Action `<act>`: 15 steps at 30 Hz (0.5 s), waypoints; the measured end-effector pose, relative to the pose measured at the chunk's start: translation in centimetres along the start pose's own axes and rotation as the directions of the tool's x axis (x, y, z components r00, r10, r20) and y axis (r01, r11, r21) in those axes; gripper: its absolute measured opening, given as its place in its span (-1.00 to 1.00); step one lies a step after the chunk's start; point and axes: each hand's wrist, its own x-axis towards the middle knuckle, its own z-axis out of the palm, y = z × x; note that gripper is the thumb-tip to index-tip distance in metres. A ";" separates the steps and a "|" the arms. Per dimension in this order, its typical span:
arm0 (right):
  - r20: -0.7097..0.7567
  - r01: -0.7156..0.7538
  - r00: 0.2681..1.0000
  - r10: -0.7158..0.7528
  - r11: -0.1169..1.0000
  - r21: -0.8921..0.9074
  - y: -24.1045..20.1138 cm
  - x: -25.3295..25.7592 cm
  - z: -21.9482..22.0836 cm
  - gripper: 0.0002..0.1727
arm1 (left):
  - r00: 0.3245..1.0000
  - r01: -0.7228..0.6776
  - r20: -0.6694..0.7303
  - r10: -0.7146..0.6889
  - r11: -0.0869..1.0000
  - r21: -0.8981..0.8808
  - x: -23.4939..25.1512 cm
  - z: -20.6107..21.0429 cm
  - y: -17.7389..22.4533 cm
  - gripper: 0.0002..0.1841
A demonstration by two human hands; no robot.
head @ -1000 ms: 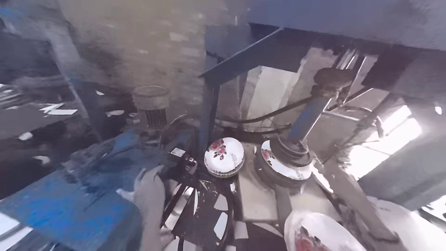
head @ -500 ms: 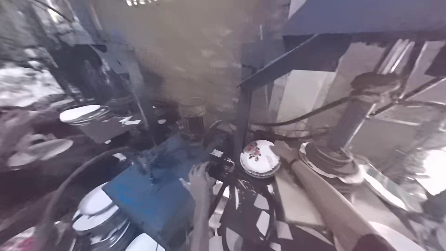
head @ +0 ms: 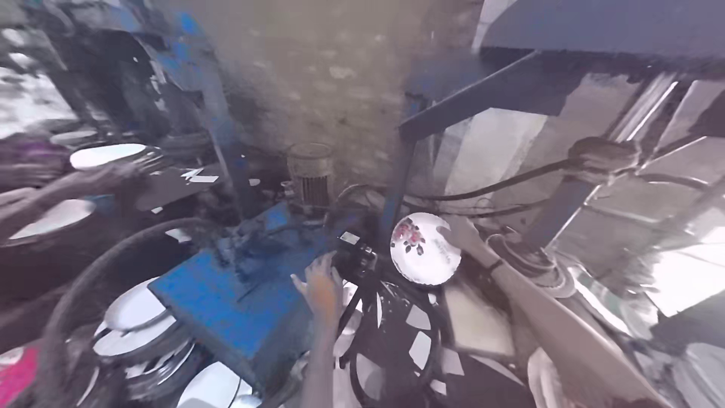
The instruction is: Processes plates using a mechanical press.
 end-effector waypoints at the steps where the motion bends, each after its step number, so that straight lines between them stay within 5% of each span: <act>1: -0.027 0.016 0.999 -0.017 0.999 -0.036 -0.4 -1.4 -1.3 -0.42 | 0.999 0.020 0.026 -0.020 1.000 0.010 0.0 -0.2 0.1 -0.63; 5: -0.296 0.124 0.949 -0.107 0.991 0.039 -0.1 -8.7 -7.1 -0.54 | 0.999 -0.032 -0.045 0.030 0.999 -0.036 0.1 0.4 -0.2 -0.61; 7: -0.422 0.181 0.899 -0.114 0.976 0.122 1.4 -12.4 -8.9 -0.55 | 0.989 -0.121 -0.104 0.102 0.972 -0.203 0.0 0.6 1.9 -0.43; 8: -0.475 0.225 0.871 -0.130 0.963 0.150 2.2 -14.0 -9.3 -0.56 | 0.993 -0.115 -0.060 0.099 0.902 -0.417 -0.6 0.3 4.4 -0.33; 10: -0.546 0.303 0.823 -0.159 0.935 0.184 3.6 -16.3 -9.3 -0.55 | 0.959 0.167 0.255 0.121 0.484 -0.859 -4.1 -0.9 10.9 -0.25; 13: -0.630 0.356 0.754 -0.184 0.921 0.157 4.1 -19.6 -7.9 -0.54 | 0.839 0.471 0.481 0.253 0.104 -0.876 -12.3 -0.5 16.2 -0.17; 15: -0.730 0.356 0.650 -0.213 0.934 0.044 5.1 -20.5 -7.7 -0.58 | 0.810 0.481 0.483 0.332 0.096 -0.872 -14.8 0.3 17.5 0.04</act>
